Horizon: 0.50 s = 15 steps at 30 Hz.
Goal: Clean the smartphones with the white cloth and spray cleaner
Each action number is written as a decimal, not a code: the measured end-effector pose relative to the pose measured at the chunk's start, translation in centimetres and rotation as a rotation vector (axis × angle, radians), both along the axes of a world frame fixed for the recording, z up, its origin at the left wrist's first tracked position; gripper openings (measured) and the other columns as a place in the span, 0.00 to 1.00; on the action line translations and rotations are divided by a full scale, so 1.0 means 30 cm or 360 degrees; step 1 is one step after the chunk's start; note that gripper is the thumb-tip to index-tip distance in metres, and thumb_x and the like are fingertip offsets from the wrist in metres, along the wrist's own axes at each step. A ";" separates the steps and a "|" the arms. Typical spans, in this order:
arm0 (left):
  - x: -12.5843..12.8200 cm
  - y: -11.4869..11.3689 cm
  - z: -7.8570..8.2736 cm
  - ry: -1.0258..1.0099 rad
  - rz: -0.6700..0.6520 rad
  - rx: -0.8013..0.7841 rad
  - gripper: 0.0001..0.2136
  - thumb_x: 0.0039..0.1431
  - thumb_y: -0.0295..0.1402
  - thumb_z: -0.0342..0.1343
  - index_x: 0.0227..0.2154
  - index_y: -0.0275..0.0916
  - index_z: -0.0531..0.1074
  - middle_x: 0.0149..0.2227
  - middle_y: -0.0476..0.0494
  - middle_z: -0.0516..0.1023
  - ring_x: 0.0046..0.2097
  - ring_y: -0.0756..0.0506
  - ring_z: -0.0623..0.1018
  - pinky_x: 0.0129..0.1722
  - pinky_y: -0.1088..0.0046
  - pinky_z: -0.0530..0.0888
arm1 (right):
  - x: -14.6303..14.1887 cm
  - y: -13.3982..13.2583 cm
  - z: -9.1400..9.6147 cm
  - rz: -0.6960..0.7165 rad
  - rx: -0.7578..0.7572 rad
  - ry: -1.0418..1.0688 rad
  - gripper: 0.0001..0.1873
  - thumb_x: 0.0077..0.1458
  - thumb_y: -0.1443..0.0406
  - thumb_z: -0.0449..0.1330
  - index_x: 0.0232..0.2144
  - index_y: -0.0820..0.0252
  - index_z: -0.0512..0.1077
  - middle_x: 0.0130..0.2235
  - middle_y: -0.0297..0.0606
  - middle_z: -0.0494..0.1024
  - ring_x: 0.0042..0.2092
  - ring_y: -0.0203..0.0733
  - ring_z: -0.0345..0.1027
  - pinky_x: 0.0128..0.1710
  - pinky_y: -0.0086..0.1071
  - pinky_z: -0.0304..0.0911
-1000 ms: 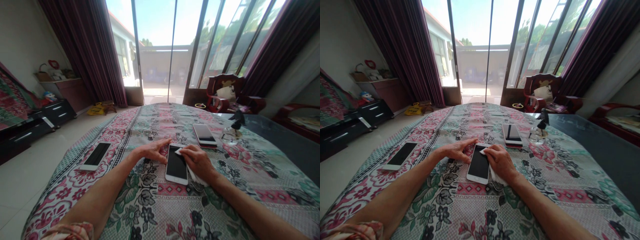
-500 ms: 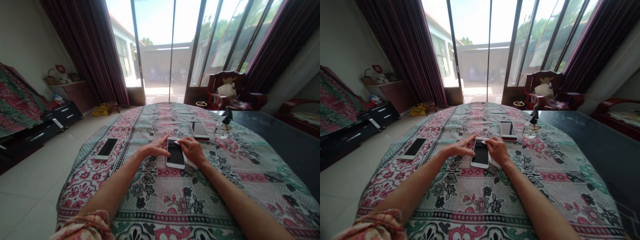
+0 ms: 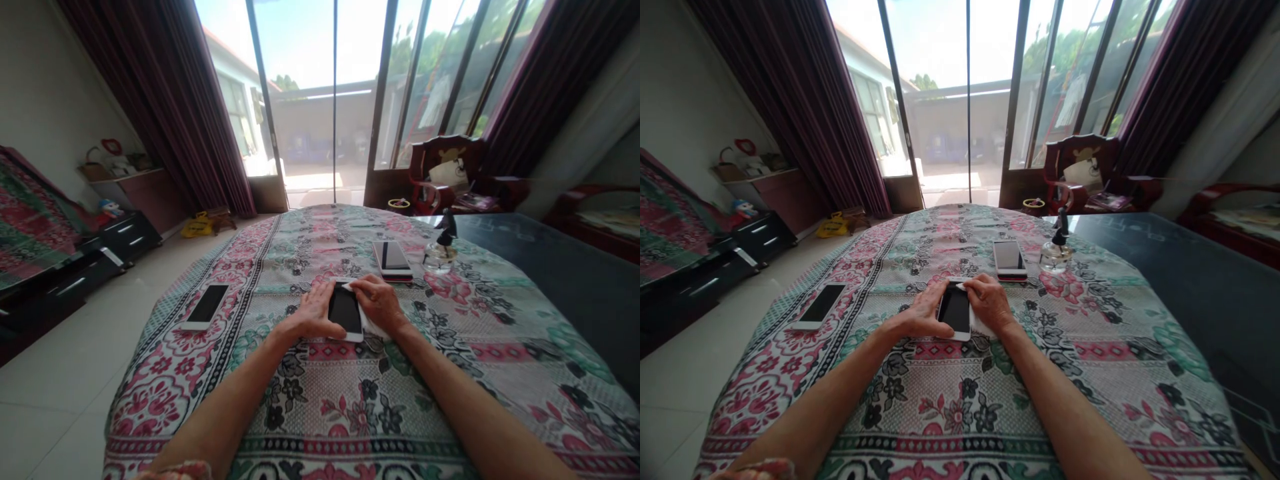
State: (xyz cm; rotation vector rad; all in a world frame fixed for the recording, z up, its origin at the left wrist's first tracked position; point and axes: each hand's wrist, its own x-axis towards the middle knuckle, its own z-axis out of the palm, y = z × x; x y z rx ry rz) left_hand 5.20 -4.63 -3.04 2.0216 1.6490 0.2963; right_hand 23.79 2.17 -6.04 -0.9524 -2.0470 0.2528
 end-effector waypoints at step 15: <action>-0.003 -0.010 -0.003 -0.0026 -0.0004 -0.0021 0.56 0.38 0.46 0.61 0.66 0.40 0.32 0.69 0.35 0.36 0.68 0.31 0.36 0.65 0.49 0.42 | 0.000 -0.001 0.003 -0.0027 -0.0042 0.0017 0.10 0.57 0.66 0.55 0.34 0.56 0.77 0.35 0.38 0.76 0.38 0.41 0.70 0.40 0.33 0.64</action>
